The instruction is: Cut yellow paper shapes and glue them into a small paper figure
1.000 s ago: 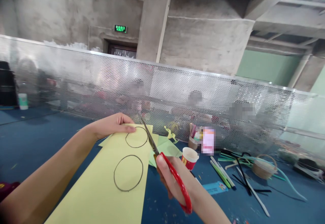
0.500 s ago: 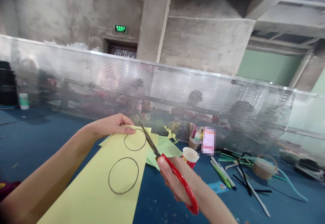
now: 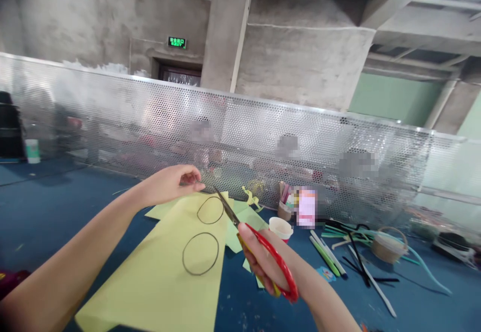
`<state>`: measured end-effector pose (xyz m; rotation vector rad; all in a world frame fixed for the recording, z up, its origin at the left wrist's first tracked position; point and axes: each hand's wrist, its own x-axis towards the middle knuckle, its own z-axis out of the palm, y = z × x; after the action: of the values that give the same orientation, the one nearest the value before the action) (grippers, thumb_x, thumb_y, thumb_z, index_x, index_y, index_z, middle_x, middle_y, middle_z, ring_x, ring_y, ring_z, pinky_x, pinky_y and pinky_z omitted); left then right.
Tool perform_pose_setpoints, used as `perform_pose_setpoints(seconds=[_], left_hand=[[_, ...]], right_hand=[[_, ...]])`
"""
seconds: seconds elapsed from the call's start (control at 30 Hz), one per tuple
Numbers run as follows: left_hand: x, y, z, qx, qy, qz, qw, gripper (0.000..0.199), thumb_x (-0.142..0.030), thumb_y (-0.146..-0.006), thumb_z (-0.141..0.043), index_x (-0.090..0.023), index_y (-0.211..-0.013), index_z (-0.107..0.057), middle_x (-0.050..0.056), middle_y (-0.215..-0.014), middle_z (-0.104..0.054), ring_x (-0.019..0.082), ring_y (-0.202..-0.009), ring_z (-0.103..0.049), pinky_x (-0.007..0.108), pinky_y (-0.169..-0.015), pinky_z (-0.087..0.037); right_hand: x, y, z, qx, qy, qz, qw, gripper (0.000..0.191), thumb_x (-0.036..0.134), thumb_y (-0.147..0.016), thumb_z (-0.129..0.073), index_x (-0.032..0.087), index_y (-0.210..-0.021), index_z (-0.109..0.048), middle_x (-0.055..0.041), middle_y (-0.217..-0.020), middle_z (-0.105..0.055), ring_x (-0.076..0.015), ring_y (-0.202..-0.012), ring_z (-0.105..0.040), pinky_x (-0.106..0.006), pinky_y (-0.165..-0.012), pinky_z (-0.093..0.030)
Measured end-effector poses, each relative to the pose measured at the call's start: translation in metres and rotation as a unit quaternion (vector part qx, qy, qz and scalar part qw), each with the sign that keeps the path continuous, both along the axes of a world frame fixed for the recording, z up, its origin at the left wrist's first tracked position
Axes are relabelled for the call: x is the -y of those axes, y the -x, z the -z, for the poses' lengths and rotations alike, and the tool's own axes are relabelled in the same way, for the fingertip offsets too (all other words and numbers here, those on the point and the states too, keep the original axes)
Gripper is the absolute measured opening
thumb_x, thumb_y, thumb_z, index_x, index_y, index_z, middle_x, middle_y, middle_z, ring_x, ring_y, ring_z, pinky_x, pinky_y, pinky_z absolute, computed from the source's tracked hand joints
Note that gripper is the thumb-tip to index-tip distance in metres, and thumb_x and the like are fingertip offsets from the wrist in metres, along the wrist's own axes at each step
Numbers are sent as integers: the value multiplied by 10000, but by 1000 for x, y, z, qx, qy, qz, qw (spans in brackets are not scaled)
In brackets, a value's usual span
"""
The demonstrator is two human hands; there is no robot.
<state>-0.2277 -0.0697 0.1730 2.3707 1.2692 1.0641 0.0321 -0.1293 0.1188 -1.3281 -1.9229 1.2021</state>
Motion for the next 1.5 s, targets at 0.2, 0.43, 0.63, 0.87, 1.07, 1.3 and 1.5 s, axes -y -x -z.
perform_pose_setpoints(seconds=[0.2, 0.43, 0.63, 0.87, 1.07, 1.3, 1.5], left_hand=[[68, -44, -2, -176, 283, 363, 870, 243, -394, -841, -482, -287, -922, -684, 1, -746, -697, 161, -695, -634, 244, -609, -456], [79, -73, 88, -236, 268, 188, 915, 442, -588, -757, -489, -224, -938, -663, 69, -732, -662, 181, -531, -520, 272, -450, -340], [47, -66, 153, 133, 389, 121, 903, 995, -625, -675, -599, -256, -1426, -61, 151, -1217, -425, 142, -727, -575, 288, -671, -451], [35, -68, 159, 488, 388, 182, 760, 745, -499, -743, -624, -236, -1357, -293, 126, -1417, -321, 236, -1286, -349, 329, -1056, -297], [23, -63, 153, 574, 354, 82, 734, 439, -446, -815, -573, -196, -1168, -495, 92, -1346, -470, 220, -1197, -489, 322, -1061, -348], [30, -53, 145, 481, 228, 17, 846, 394, -450, -801, -578, -183, -1090, -594, 66, -1142, -639, 236, -1163, -512, 317, -1006, -391], [30, -55, 134, 486, 136, 50, 862, 357, -400, -770, -614, -154, -1024, -666, 88, -1113, -659, 256, -1104, -552, 348, -987, -390]], right_hand=[[-16, -12, 5, -12, 76, 57, 995, 586, 710, -808, -244, 201, -543, -360, 87, -368, -329, -44, -254, -306, -143, -237, -283], [-19, -19, 7, -41, 54, 70, 995, 589, 719, -803, -232, 197, -568, -370, 92, -386, -353, -41, -240, -324, -146, -249, -300], [-22, -10, 6, -101, 17, 85, 991, 635, 767, -766, -184, 196, -564, -374, 85, -379, -370, -48, -232, -354, -158, -254, -309], [-25, -2, 11, -108, 20, 110, 988, 620, 754, -771, -229, 196, -540, -367, 88, -357, -337, -43, -233, -332, -154, -257, -305], [-27, 3, 19, -61, 32, 125, 990, 574, 710, -784, -319, 197, -530, -364, 82, -369, -345, -47, -246, -330, -168, -266, -323], [-35, 5, 31, -54, 87, 140, 985, 612, 753, -747, -315, 204, -481, -368, 33, -359, -420, -119, -314, -469, -254, -365, -430], [-19, 7, 13, -96, 106, 117, 983, 580, 714, -756, -338, 210, -487, -438, -69, -553, -622, -217, -616, -642, -381, -707, -511]])
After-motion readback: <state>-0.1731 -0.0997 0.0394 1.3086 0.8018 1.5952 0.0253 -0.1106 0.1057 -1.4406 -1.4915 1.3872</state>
